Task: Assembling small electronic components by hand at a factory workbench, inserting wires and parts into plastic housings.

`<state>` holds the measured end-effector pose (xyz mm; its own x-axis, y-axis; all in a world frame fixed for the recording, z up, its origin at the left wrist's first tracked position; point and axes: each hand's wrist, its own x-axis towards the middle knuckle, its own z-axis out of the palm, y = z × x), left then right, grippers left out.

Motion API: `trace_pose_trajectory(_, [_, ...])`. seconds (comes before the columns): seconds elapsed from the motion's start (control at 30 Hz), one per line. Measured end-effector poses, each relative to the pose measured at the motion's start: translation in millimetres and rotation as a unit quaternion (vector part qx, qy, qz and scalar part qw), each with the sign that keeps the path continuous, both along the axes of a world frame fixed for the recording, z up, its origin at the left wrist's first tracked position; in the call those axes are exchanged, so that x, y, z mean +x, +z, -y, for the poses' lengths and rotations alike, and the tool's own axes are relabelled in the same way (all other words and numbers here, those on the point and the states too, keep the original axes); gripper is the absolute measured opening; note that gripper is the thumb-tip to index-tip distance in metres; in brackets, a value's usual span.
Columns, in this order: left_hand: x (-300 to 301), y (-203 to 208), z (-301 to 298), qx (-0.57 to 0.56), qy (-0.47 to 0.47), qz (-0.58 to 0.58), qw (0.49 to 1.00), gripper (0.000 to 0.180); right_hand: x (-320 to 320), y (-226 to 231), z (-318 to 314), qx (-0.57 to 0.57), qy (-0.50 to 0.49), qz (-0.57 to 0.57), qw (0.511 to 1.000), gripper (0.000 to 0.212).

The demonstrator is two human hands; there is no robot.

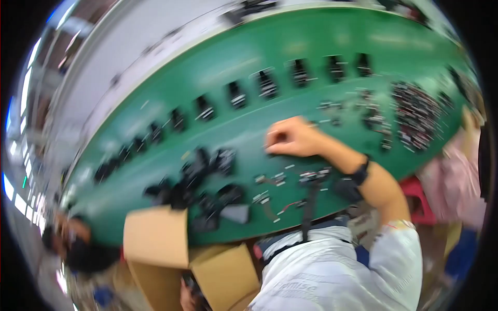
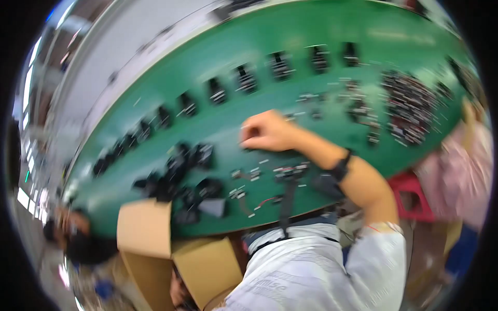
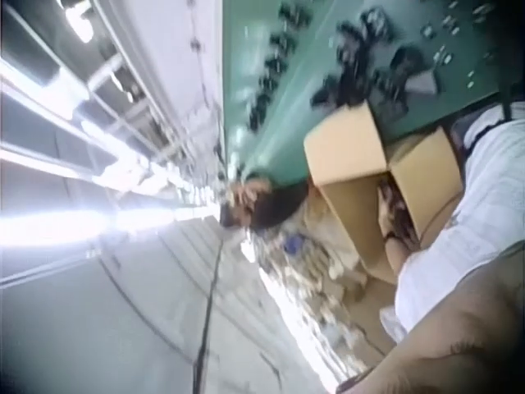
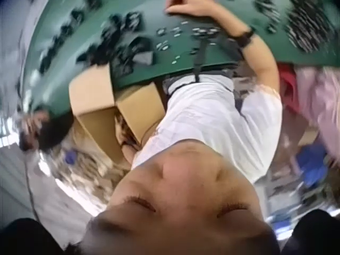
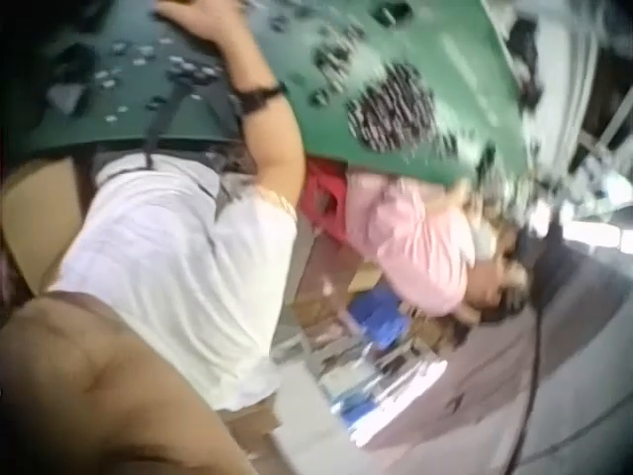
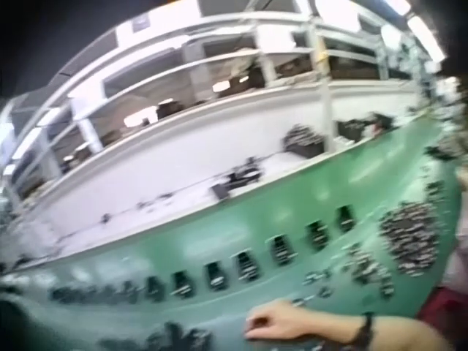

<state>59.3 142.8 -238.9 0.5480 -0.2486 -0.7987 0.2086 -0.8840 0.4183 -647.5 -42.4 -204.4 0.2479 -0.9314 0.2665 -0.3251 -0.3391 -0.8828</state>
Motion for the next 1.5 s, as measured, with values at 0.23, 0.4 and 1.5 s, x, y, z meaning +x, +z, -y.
trace_pose_trajectory(0.23, [123.2,151.3,-21.7,-0.266,-0.331,0.059,0.904,0.106,-4.6,19.4,-4.4,0.093,-0.032,0.006,0.995,0.008])
trace_pose_trajectory(0.4, [-88.9,265.6,83.3,-0.429,-0.461,0.109,0.769,0.110,3.2,18.4,-0.1,0.095,-0.028,0.005,0.995,0.008])
trace_pose_trajectory(1.5, [5.1,89.1,127.6,-0.418,-0.256,0.571,0.658,0.020,0.5,19.4,-5.5,0.092,-0.028,-0.006,0.995,0.008])
